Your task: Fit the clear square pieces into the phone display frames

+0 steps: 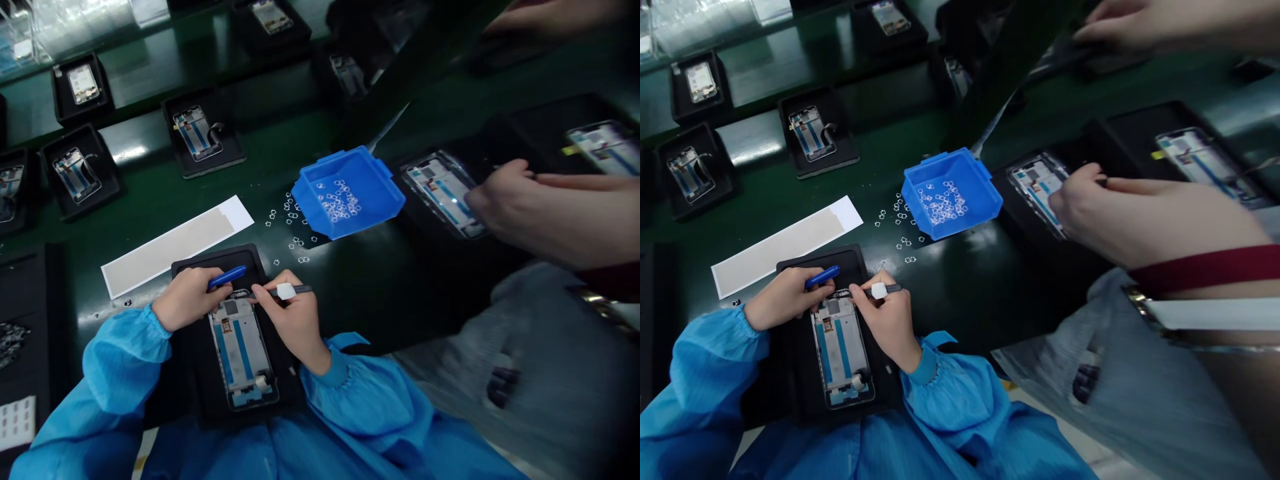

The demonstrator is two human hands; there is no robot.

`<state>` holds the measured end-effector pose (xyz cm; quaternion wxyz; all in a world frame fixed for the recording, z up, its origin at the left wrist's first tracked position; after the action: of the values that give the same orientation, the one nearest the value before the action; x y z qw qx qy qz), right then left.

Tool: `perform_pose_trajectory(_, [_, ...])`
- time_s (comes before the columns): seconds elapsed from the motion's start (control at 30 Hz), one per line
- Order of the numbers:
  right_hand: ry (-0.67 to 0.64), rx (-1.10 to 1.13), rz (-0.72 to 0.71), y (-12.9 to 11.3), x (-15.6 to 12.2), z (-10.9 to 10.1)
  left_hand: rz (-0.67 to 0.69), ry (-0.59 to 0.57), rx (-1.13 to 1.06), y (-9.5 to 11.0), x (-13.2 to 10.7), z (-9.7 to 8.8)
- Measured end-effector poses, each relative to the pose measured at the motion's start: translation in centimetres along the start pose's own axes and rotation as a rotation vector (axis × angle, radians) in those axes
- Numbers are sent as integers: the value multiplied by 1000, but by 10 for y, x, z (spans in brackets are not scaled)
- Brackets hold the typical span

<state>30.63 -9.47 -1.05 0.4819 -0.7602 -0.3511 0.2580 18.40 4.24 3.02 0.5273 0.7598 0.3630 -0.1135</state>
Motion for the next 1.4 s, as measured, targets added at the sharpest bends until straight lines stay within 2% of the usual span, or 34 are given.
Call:
perform_pose_trajectory(0.33, [-3,-32,27,0,0,0,3,13,48,1,-1,2])
perform_pose_trajectory(0.57, [-10,-43,25,-1,0,-1,40,76,210,2,1,4])
perform_pose_trajectory(0.77, [6,-56,24,-1,-1,-1,2,71,267,5,0,6])
perform_pose_trajectory(1.07, [2,-109,-74,0,-3,1,-38,77,481,14,-3,13])
perform_pose_trajectory(1.23, [24,-165,-149,-4,-7,-6,-20,67,505,14,-2,11])
perform_pose_trajectory(1.4, [3,-74,-56,-1,-2,-8,-26,51,480,14,0,10])
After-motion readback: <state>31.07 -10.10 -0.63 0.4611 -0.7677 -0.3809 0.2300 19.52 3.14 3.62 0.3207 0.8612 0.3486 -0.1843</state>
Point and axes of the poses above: each hand's wrist, its own x-axis towards the middle knuckle, its own z-axis out of the palm, y = z × x, the point moved 3 cm from there along x, towards the middle knuckle, and after that the axes turned 15 degrees about -x, right-handed, at the moved point
